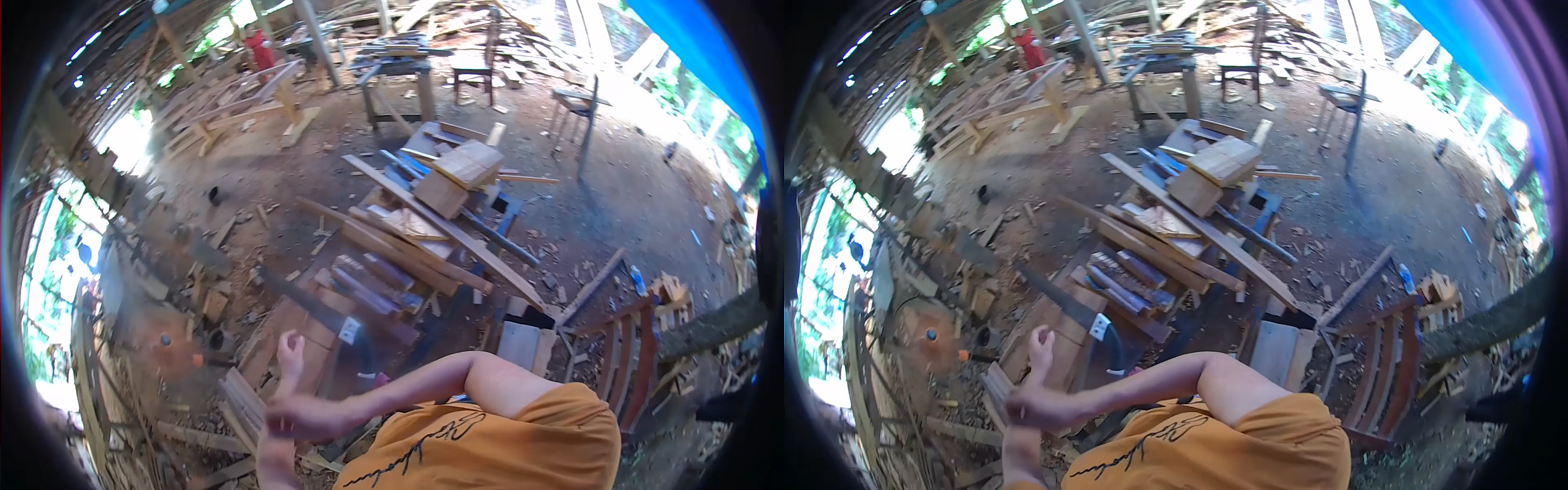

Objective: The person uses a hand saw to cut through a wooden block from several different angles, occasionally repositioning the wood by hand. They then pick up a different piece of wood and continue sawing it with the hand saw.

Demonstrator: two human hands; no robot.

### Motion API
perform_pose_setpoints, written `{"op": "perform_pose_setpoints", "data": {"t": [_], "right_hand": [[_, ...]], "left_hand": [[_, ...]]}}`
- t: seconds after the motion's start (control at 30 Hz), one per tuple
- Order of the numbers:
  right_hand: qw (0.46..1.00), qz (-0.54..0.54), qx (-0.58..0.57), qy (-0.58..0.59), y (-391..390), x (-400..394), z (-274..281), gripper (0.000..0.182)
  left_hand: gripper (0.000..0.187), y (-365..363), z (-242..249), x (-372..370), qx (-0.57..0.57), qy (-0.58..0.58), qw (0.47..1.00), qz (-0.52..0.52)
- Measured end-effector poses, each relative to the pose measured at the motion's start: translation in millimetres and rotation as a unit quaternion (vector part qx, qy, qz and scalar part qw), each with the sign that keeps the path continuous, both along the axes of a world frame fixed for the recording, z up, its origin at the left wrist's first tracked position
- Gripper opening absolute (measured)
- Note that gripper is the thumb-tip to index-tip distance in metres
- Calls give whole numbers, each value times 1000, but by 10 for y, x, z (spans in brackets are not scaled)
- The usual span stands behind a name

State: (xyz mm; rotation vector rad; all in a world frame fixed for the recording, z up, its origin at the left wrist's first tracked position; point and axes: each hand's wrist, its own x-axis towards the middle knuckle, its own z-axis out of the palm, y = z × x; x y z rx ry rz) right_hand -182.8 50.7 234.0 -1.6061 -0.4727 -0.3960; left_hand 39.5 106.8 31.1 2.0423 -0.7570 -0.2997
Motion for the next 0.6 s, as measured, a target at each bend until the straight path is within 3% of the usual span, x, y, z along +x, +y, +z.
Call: {"op": "perform_pose_setpoints", "data": {"t": [0.03, 0.1, 0.2, 0.27, 0.3, 0.37, 0.43, 0.57, 0.6], "right_hand": [[994, 101, 48, 13, 123, -134, 330, 17], [991, 112, 25, -71, 439, -259, 606, 24], [986, 125, -5, -110, 721, -316, 711, 28], [982, 143, -33, -117, 736, -292, 773, 61], [981, 148, -39, -120, 733, -276, 790, 61], [981, 191, -16, 21, 729, -244, 823, 28], [973, 227, -4, 42, 792, -158, 753, 28], [958, 282, 6, 47, 1129, 122, 469, 30], [966, 254, 12, 52, 1076, 110, 467, 30]], "left_hand": [[31, -61, 300, 12, 23, -68, 997, -17], [33, -149, 731, 95, 55, -102, 993, -28], [37, -165, 996, 232, 107, -172, 977, -71], [39, -137, 1108, 284, 127, -219, 963, -88], [38, -124, 1174, 268, 144, -226, 958, -102], [38, -125, 1258, 254, 157, -237, 953, -108], [38, -108, 1256, 250, 197, -243, 939, -144], [38, -86, 1115, 226, 156, -294, 924, -191], [38, -98, 1051, 232, 148, -288, 924, -202]]}}
